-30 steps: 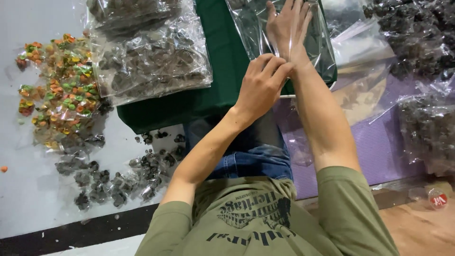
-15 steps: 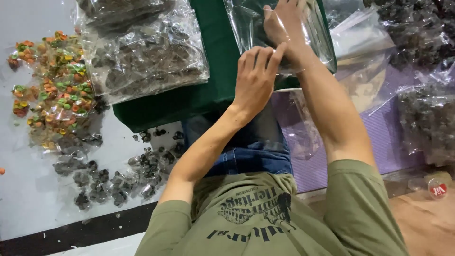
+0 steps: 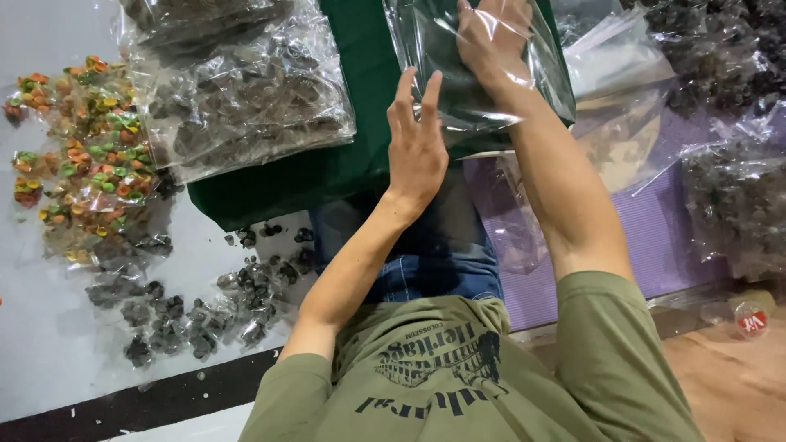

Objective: The person packages small black components by hand into plastic bags, picking items from a pile on the floor and placing them into the bags.

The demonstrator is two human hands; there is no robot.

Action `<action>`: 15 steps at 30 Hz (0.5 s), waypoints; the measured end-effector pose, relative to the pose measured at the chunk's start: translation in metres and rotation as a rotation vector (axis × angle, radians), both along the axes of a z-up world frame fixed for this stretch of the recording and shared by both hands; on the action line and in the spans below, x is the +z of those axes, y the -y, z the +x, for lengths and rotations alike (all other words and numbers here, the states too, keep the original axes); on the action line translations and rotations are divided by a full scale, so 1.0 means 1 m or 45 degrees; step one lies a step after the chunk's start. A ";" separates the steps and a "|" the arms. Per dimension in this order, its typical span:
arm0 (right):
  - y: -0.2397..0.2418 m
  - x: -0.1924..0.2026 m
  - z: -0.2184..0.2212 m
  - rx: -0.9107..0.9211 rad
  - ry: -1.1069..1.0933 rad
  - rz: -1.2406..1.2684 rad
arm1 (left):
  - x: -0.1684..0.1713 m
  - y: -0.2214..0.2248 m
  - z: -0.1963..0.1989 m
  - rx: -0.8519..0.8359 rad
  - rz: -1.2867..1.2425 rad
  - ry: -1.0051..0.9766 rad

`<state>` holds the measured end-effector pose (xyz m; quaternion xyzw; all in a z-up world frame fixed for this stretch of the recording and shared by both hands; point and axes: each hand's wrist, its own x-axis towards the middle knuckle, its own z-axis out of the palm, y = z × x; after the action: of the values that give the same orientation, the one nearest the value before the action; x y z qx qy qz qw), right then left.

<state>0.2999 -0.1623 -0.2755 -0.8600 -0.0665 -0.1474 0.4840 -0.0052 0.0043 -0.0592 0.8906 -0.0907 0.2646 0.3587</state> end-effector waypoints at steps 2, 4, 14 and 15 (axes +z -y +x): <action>0.017 0.064 -0.098 -0.182 0.278 -0.494 | -0.005 -0.001 -0.001 -0.034 -0.050 -0.020; -0.026 0.165 -0.100 -0.356 0.559 -0.984 | -0.004 -0.003 0.000 -0.062 -0.098 -0.038; -0.032 0.157 -0.093 -0.387 0.327 -1.043 | 0.005 -0.016 -0.004 -0.208 -0.183 -0.045; -0.033 0.159 -0.090 -0.379 0.260 -1.043 | 0.004 -0.016 -0.003 -0.212 -0.191 -0.051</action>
<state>0.2096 -0.1298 -0.1168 -0.9619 -0.0424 -0.2612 0.0681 -0.0078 0.0207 -0.0553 0.8558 -0.1371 0.2219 0.4467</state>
